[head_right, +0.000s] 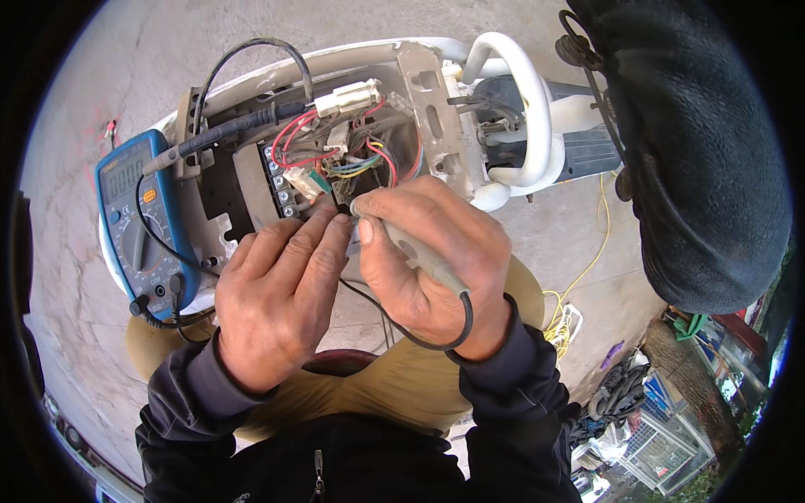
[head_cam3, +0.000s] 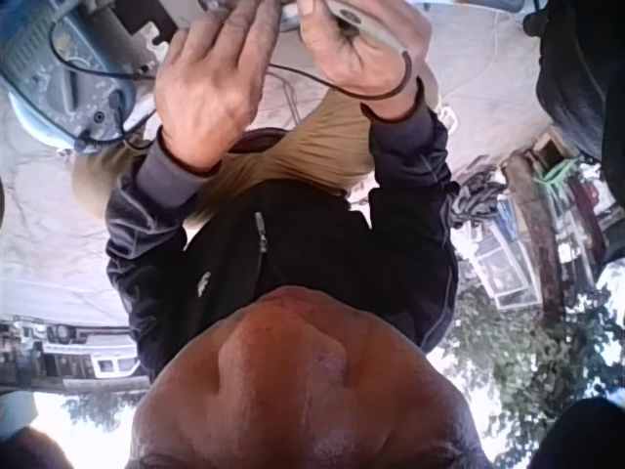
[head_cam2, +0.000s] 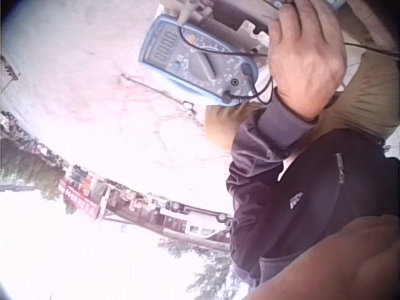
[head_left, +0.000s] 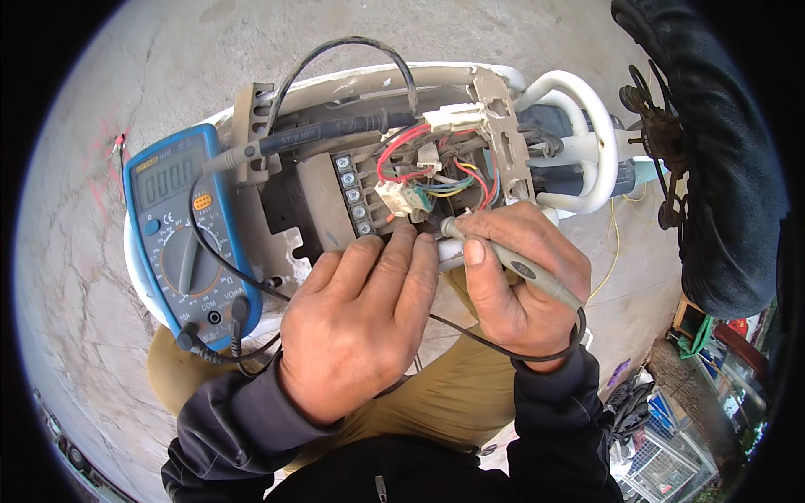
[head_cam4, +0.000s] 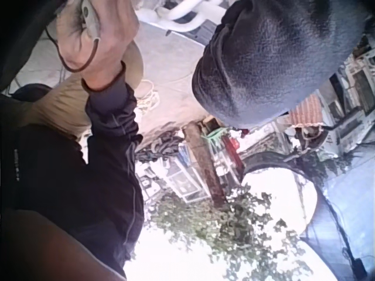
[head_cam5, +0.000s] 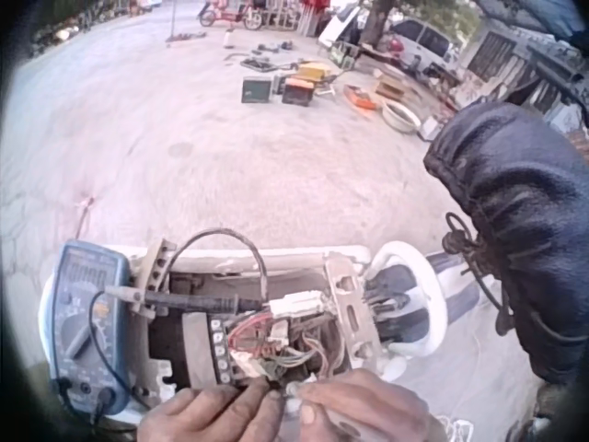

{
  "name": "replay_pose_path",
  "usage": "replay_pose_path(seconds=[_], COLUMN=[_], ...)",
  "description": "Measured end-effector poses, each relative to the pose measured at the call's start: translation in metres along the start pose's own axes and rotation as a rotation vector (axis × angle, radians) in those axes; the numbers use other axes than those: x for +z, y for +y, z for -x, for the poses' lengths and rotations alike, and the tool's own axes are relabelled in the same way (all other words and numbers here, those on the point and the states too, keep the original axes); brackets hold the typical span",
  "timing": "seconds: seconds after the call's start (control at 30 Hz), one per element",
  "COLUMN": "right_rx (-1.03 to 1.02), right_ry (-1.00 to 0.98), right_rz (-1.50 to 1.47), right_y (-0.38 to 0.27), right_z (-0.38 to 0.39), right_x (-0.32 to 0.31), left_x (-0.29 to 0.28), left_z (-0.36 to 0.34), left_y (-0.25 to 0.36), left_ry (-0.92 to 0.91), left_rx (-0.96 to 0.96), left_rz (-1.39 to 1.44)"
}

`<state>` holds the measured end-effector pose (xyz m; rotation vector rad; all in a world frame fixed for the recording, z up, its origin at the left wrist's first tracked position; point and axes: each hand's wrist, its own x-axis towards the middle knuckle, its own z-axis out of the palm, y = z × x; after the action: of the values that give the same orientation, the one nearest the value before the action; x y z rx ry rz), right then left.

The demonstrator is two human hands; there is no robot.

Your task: The person uses a digital multimeter to test continuity and voltage across multiple wires and connectors in a scooter's exposed wiring harness. They probe individual wires and connector pins, observe the multimeter readings, and reposition probes to different points throughout the clip.

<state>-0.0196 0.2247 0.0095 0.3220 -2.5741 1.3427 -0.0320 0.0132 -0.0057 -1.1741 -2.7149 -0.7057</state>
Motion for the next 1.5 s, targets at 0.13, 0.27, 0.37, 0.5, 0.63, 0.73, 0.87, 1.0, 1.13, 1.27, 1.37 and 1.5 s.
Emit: replay_pose_path(seconds=[0.13, 0.27, 0.37, 0.5, 0.63, 0.73, 0.87, 1.0, 1.13, 1.27, 1.37, 1.5], right_rx=[0.021, 0.043, 0.020, 0.032, 0.047, 0.047, 0.050, 0.148, 0.164, 0.175, 0.235, 0.290], right_ry=[-0.025, -0.002, 0.041, 0.028, 0.018, -0.010, -0.045, -0.085, -0.085, -0.108, -0.149, -0.190], right_rz=[-0.007, -0.039, -0.052, -0.031, -0.047, -0.059, -0.055, -0.120, -0.143, -0.153, -0.174, -0.168], right_y=[-0.001, -0.001, 0.003, 0.002, 0.002, 0.003, 0.002, 0.002, 0.006, 0.008, 0.007, 0.005], right_z=[-0.001, 0.000, -0.001, -0.002, -0.004, -0.007, -0.008, -0.009, -0.011, -0.013, -0.015, -0.017], right_x=[-0.001, -0.001, 0.000, -0.001, -0.002, -0.004, -0.007, -0.012, -0.013, -0.014, -0.018, -0.021], left_x=[0.000, 0.000, 0.000, 0.000, 0.000, -0.001, -0.002, -0.001, 0.000, 0.000, 0.000, -0.001], left_z=[0.000, 0.000, 0.000, -0.001, -0.002, -0.002, -0.002, -0.002, -0.002, -0.002, -0.002, -0.002], left_y=[-0.002, -0.002, -0.001, -0.001, -0.001, -0.001, 0.001, 0.001, 0.001, 0.001, 0.001, 0.001], left_ry=[-0.003, -0.014, -0.018, -0.020, -0.019, -0.026, -0.040, -0.037, -0.033, -0.029, -0.034, -0.036], left_rx=[0.013, 0.014, 0.011, 0.011, 0.013, 0.010, 0.000, 0.000, -0.001, 0.000, 0.003, 0.009], left_rz=[-0.009, 0.000, 0.012, 0.012, 0.014, 0.012, 0.016, 0.011, 0.007, 0.008, 0.000, 0.005])
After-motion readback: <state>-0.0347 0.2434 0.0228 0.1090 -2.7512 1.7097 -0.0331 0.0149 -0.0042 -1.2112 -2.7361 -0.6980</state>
